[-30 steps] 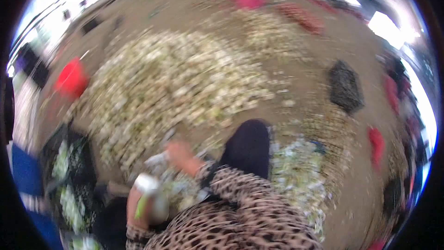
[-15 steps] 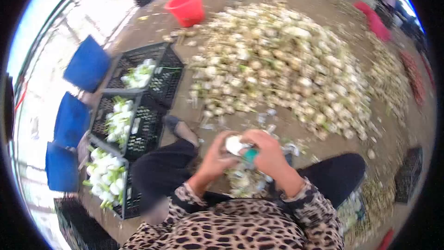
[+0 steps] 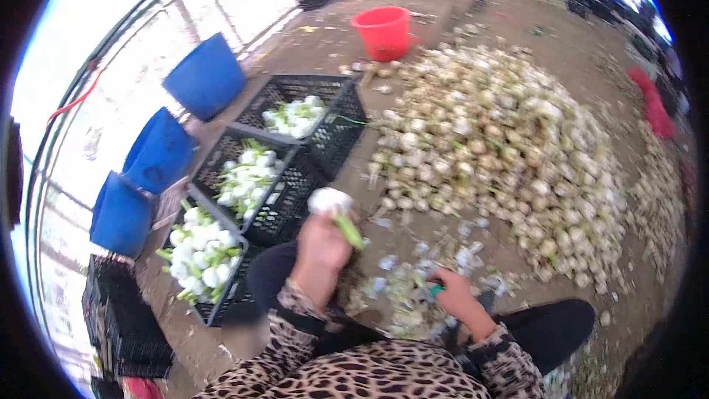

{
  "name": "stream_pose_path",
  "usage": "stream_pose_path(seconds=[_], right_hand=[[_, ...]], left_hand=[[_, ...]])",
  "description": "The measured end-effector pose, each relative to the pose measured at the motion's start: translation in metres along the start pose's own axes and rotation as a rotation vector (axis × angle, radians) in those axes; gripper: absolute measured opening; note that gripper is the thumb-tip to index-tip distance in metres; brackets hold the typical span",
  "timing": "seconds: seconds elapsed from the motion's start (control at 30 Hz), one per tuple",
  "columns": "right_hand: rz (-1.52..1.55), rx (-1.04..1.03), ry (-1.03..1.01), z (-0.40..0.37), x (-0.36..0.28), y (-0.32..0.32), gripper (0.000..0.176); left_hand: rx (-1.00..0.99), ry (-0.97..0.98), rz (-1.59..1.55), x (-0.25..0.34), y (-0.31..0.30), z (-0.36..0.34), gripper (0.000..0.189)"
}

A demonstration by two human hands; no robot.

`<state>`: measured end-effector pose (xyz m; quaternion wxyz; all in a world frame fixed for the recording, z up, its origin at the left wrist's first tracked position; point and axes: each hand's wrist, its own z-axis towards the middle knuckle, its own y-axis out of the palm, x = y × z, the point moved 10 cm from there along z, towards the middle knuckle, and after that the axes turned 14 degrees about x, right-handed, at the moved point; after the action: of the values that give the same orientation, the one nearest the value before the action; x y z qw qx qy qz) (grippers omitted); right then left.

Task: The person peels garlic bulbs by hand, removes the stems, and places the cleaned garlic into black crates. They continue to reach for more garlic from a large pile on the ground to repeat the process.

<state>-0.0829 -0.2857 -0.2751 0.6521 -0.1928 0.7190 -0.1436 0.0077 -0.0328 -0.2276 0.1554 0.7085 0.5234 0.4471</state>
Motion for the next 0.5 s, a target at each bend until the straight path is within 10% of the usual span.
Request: stream_pose_path(seconds=[0.13, 0.2, 0.5], right_hand=[[-0.083, -0.039, -0.027, -0.007, 0.007, 0.009, 0.024], [-0.098, -0.041, -0.024, -0.005, -0.004, 0.004, 0.017], [-0.080, -0.127, 0.050, -0.011, 0.049, 0.016, 0.018]], left_hand=[[-0.088, 0.341, -0.027, 0.096, 0.038, 0.002, 0.024], [-0.262, 0.055, -0.084, 0.069, 0.041, 0.007, 0.028], [-0.047, -0.011, -0.095, 0.072, -0.009, -0.028, 0.034]])
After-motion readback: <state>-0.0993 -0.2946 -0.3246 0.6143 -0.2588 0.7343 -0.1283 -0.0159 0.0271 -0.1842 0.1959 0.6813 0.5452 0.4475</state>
